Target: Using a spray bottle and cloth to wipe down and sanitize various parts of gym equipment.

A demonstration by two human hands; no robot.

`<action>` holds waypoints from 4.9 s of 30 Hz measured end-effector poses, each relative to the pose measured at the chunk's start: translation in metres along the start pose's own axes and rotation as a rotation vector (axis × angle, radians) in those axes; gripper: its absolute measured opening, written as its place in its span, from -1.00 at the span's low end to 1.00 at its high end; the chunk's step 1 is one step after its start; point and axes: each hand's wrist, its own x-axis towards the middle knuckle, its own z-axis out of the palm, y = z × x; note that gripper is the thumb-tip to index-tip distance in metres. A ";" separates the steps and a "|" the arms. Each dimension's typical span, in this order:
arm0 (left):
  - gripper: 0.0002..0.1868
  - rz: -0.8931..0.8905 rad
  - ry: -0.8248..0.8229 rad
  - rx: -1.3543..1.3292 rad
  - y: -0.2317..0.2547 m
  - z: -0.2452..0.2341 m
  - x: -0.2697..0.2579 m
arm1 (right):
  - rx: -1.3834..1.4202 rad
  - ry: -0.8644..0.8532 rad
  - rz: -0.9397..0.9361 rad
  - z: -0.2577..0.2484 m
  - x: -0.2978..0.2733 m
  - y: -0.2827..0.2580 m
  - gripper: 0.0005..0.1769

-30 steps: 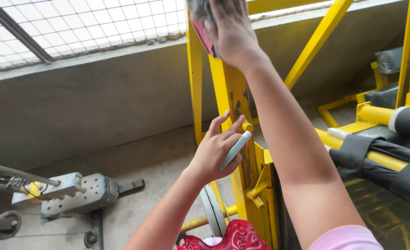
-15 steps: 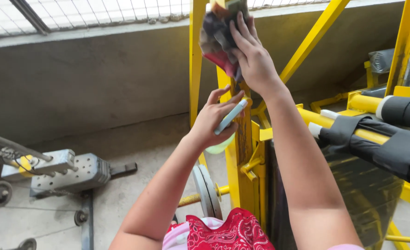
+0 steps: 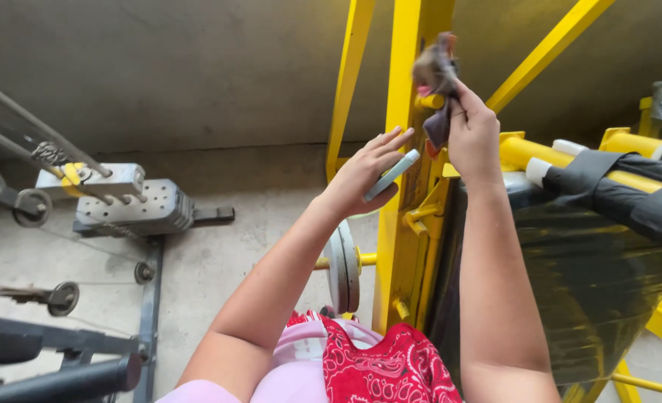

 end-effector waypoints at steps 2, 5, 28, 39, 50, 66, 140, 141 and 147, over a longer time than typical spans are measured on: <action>-0.53 0.021 -0.038 0.035 0.010 0.000 -0.027 | -0.127 0.106 0.331 0.010 -0.022 -0.010 -0.66; -0.45 -0.083 -0.008 0.033 0.008 0.001 -0.062 | -0.324 0.141 0.191 0.031 -0.061 0.000 -0.62; -0.47 -0.437 0.001 0.012 0.081 -0.084 -0.340 | 0.490 -0.463 0.521 0.196 -0.233 -0.107 -0.68; -0.69 -0.647 0.206 0.070 0.200 -0.180 -0.450 | 0.349 -0.398 0.012 0.229 -0.248 -0.358 -0.60; -0.70 -0.610 0.384 0.569 0.249 -0.237 -0.496 | -0.889 -1.091 -0.004 0.291 -0.193 -0.424 -0.60; -0.66 -0.352 0.419 0.505 0.198 -0.239 -0.450 | -0.684 -0.562 -0.383 0.299 -0.236 -0.361 -0.52; -0.63 -0.770 0.017 0.549 0.311 -0.268 -0.486 | 0.697 -0.462 0.351 0.340 -0.403 -0.344 -0.70; -0.63 -0.764 0.011 0.550 0.314 -0.276 -0.485 | 0.698 -0.453 0.351 0.334 -0.391 -0.366 -0.70; -0.60 -0.530 0.314 0.307 0.318 -0.313 -0.461 | 0.415 -0.374 0.031 0.297 -0.305 -0.418 -0.79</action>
